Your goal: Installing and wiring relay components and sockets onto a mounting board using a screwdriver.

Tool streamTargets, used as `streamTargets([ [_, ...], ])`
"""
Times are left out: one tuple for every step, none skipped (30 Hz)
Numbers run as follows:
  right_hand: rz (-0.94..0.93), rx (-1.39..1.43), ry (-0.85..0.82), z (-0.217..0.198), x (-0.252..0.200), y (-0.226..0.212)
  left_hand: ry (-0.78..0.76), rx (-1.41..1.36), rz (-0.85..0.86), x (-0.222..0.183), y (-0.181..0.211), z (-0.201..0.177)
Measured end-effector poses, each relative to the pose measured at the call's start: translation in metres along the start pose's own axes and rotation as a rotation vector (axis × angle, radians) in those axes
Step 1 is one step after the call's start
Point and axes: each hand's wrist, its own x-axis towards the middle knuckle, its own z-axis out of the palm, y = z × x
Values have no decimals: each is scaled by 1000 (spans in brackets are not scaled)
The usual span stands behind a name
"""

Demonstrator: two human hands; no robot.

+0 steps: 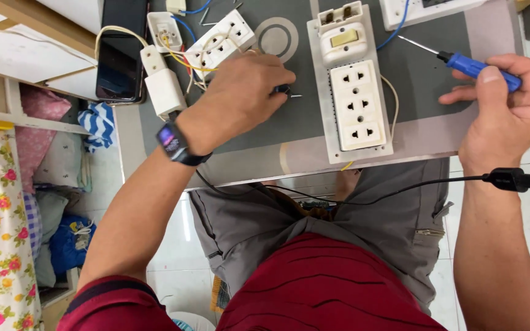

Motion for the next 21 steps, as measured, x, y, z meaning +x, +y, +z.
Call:
streamTargets([
  [-9, -3, -5, 0, 1, -2, -75, 123, -33, 4, -2, 11],
  [-10, -8, -1, 0, 1, -3, -73, 121, -29, 7, -2, 13],
  [8, -6, -4, 0, 1, -5, -80, 121, -30, 8, -3, 16],
  [26, -3, -6, 1, 1, -6, -87, 120, -32, 10, -4, 18],
  [25, -4, -3, 1, 1, -7, -87, 120, -30, 10, -7, 23],
  [30, -9, -3, 1, 1, -8, -91, 154, 1, 10, -9, 28],
  [37, -14, -6, 1, 1, -9, -96, 185, 27, 9, -12, 34],
  [37, -14, -7, 0, 1, -6, -96, 184, 26, 8, -9, 32],
  [39, 3, -2, 0, 1, -4, -87, 191, 58, 8, -6, 29],
  [42, 19, 4, 0, 1, -2, -78, 198, 90, 7, -4, 27],
  [41, 19, 8, 0, 1, -2, -78, 198, 94, 7, 0, 26],
  [44, 18, 7, 1, 1, -3, -91, 256, 106, 7, 4, 26],
  [47, 15, 8, 0, 1, -3, -104, 312, 120, 7, 8, 26],
  [47, 12, 12, 1, 1, -4, -104, 311, 126, 9, 8, 28],
  [28, 9, 4, 1, 1, -5, -70, 328, 144, 11, 7, 31],
  [10, 5, -5, 1, 1, -6, -36, 345, 162, 13, 7, 33],
  [9, 1, 0, 2, 1, -8, -34, 343, 168, 14, 7, 33],
  [26, 5, 7, 2, 2, -10, -47, 366, 174, 16, 6, 33],
  [43, 12, 14, 3, 2, -13, -61, 391, 179, 17, 6, 32],
  [43, 9, 19, 3, 2, -13, -61, 390, 185, 17, 7, 30],
  [42, 5, 19, 4, 2, -14, -44, 346, 164, 18, 7, 28],
])
